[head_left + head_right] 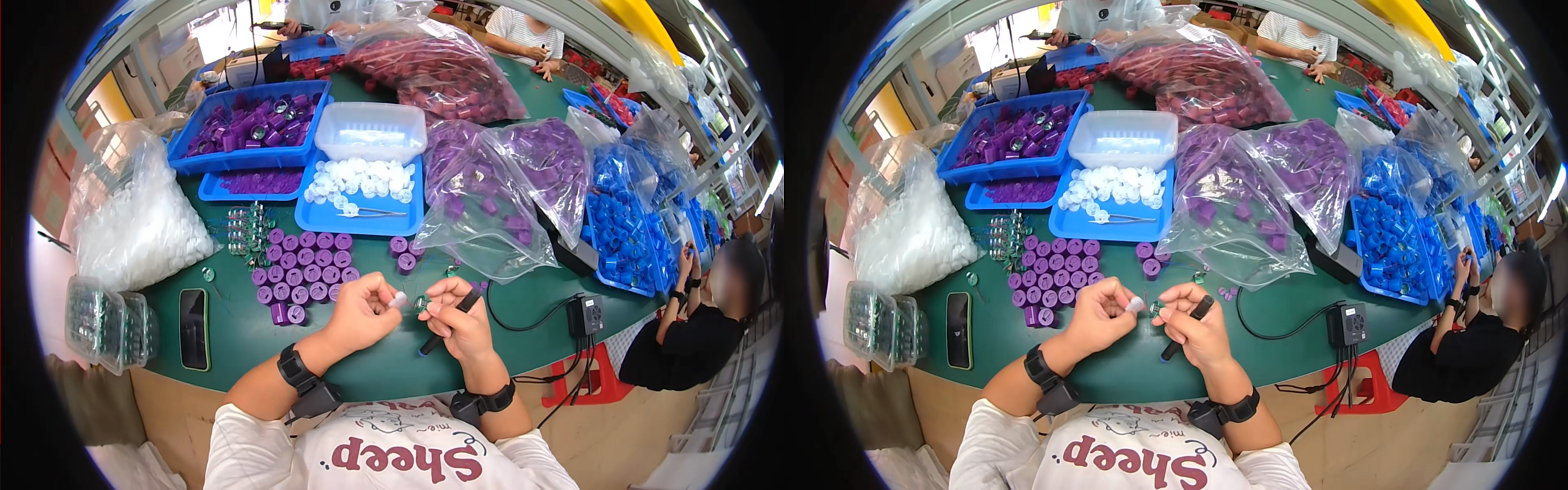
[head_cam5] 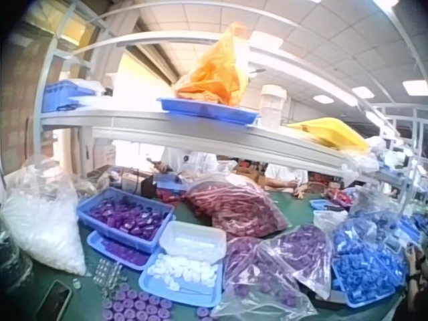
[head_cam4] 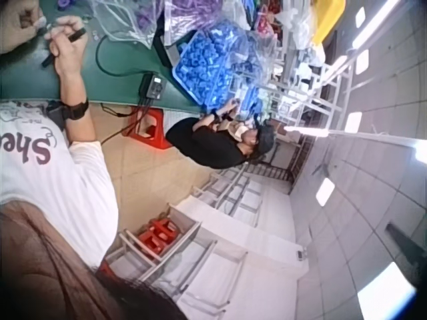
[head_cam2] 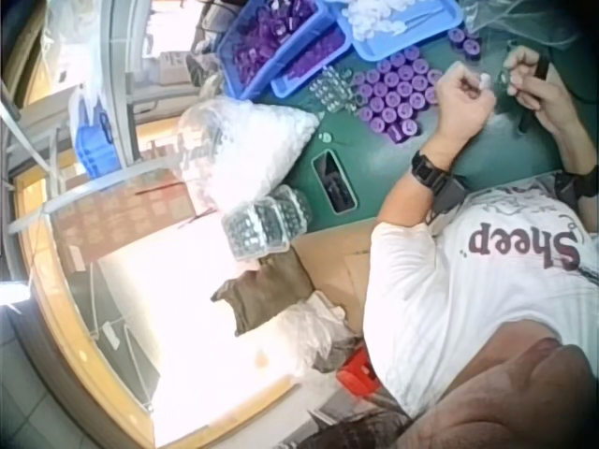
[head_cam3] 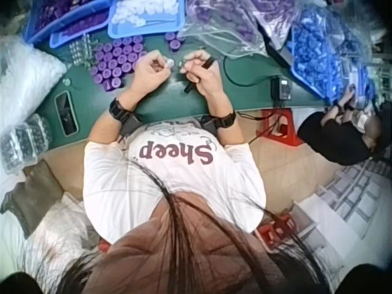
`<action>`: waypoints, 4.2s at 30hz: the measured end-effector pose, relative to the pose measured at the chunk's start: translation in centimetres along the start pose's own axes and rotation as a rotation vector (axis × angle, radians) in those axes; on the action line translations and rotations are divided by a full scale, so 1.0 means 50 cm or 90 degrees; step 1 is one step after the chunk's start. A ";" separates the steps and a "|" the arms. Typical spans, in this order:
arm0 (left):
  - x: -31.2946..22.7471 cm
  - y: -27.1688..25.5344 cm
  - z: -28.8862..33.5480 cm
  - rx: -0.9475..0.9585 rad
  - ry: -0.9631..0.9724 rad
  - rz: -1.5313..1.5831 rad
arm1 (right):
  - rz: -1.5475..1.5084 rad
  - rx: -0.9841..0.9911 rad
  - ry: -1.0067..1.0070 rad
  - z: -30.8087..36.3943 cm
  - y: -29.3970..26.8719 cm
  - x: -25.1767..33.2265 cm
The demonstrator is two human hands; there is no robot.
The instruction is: Assembling small electronic or plastic components by inserting circuit boards into purple housings.
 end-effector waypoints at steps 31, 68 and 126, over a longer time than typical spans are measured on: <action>-0.016 -0.001 0.016 -0.043 -0.024 -0.005 | 0.372 -0.048 -0.140 -0.010 0.027 -0.003; -0.158 -0.052 0.049 0.064 0.337 -0.658 | -0.063 0.076 0.058 0.033 -0.047 0.007; -0.257 0.130 0.076 0.083 0.473 -0.355 | -0.195 0.321 0.080 0.049 0.018 0.022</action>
Point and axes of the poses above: each hand's wrist, its own z-axis away from the middle knuckle, its own y-axis out of the palm, x = y × z, the point moved 7 cm from there along -z, towards the middle knuckle
